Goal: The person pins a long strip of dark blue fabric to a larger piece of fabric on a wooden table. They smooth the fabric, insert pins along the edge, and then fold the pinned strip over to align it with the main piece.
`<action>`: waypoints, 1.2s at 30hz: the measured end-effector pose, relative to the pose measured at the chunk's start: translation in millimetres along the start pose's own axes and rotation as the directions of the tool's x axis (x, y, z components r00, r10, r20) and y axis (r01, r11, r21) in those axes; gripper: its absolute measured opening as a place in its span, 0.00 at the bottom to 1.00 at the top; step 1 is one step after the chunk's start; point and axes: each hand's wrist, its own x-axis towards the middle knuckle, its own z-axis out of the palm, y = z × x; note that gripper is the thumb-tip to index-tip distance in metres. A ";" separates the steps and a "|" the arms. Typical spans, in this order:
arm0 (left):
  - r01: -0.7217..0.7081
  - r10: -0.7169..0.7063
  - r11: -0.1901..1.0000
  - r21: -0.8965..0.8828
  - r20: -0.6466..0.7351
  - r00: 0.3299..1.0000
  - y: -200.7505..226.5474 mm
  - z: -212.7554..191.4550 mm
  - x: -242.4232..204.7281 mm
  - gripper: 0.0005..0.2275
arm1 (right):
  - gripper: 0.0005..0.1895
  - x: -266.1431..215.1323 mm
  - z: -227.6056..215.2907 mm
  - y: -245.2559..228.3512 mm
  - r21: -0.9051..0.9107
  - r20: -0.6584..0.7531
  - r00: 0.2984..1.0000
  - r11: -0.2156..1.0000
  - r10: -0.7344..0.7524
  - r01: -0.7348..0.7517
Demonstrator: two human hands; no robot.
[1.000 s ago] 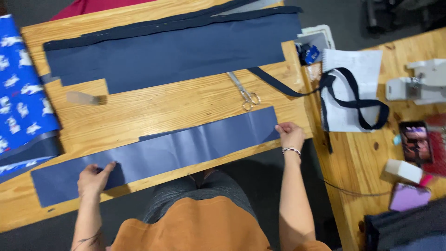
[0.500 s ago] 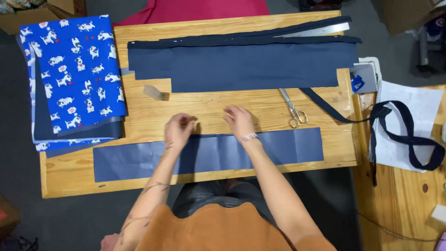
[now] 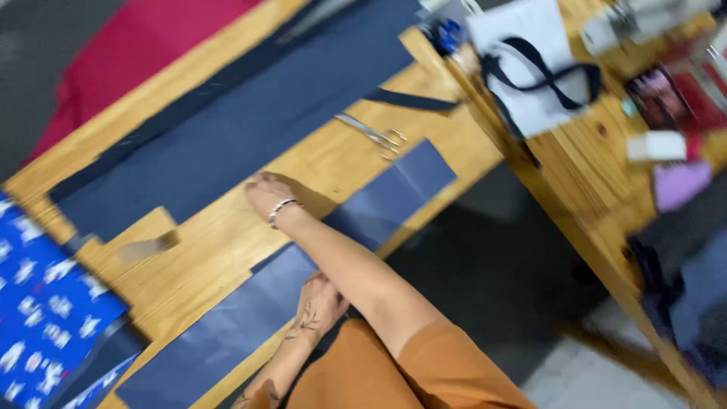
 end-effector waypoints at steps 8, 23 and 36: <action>-0.159 0.152 0.986 0.057 0.109 0.982 71.6 -12.2 59.2 0.06 | 0.07 -141.6 -108.1 118.4 0.502 -0.312 0.949 0.854 0.036 0.133; -0.214 0.312 0.917 0.335 -0.271 0.911 151.7 27.9 200.2 0.17 | 0.06 -254.4 -156.8 401.0 0.867 -0.368 0.639 0.498 0.676 -0.027; 0.261 -0.183 0.939 0.223 -0.316 0.931 103.1 -15.4 171.0 0.43 | 0.05 -220.0 -158.5 366.7 0.426 -0.408 0.845 0.891 0.345 -0.158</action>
